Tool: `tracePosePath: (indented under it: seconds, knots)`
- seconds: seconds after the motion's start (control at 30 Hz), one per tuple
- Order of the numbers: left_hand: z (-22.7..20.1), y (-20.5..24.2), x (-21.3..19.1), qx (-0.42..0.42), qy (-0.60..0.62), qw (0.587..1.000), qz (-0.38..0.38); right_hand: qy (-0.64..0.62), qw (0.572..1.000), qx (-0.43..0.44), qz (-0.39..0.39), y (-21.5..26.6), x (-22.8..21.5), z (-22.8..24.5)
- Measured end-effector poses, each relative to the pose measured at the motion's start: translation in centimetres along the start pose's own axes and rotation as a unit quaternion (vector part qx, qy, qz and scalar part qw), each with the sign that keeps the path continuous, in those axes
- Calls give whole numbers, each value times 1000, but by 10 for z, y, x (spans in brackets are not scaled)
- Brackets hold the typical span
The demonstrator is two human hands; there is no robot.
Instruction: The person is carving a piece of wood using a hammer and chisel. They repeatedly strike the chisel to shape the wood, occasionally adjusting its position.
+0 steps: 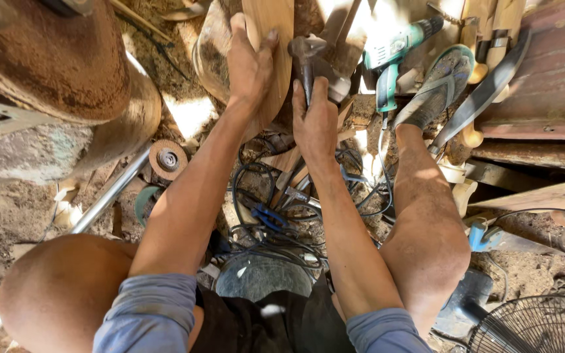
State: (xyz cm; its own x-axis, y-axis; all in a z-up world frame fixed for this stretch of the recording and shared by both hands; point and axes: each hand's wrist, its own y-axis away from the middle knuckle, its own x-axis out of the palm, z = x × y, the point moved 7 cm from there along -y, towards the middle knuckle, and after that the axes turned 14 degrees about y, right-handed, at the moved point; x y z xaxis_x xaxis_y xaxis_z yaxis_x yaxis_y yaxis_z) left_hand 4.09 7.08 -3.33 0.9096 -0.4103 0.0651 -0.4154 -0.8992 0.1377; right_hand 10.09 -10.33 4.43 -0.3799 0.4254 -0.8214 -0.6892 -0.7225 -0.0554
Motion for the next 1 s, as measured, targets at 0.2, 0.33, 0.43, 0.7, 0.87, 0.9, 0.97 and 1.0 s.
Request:
tracePosePath:
  seconds: [0.2, 0.33, 0.43, 0.7, 0.87, 0.9, 0.97, 1.0]
  knots:
    - [12, 20, -10, -77, -77, 994, -2, -23, 999, 8, 23, 14, 1, 1]
    - [-15, 7, -2, 37, -46, 998, 6, -11, 1000, 7, -14, 2, -10, 6]
    - [-8, 26, -11, 11, -79, 997, -10, 24, 1000, -1, -6, 16, -9, 7]
    - [-13, 32, -10, 0, 3, 1000, 10, 8, 999, 20, 49, 11, 3, 1]
    - [-25, 29, -6, -1, 100, 995, -16, -135, 987, 69, 48, 11, 1, 1]
    - [-21, 37, -8, -13, 140, 990, -21, -191, 978, 61, 51, 18, 2, 2]
    - [-18, 46, -11, -43, 140, 988, -38, -302, 950, 50, 53, 29, 3, -1]
    - [-19, 52, -13, -58, 140, 988, -44, -311, 947, 55, 60, 36, 1, -3]
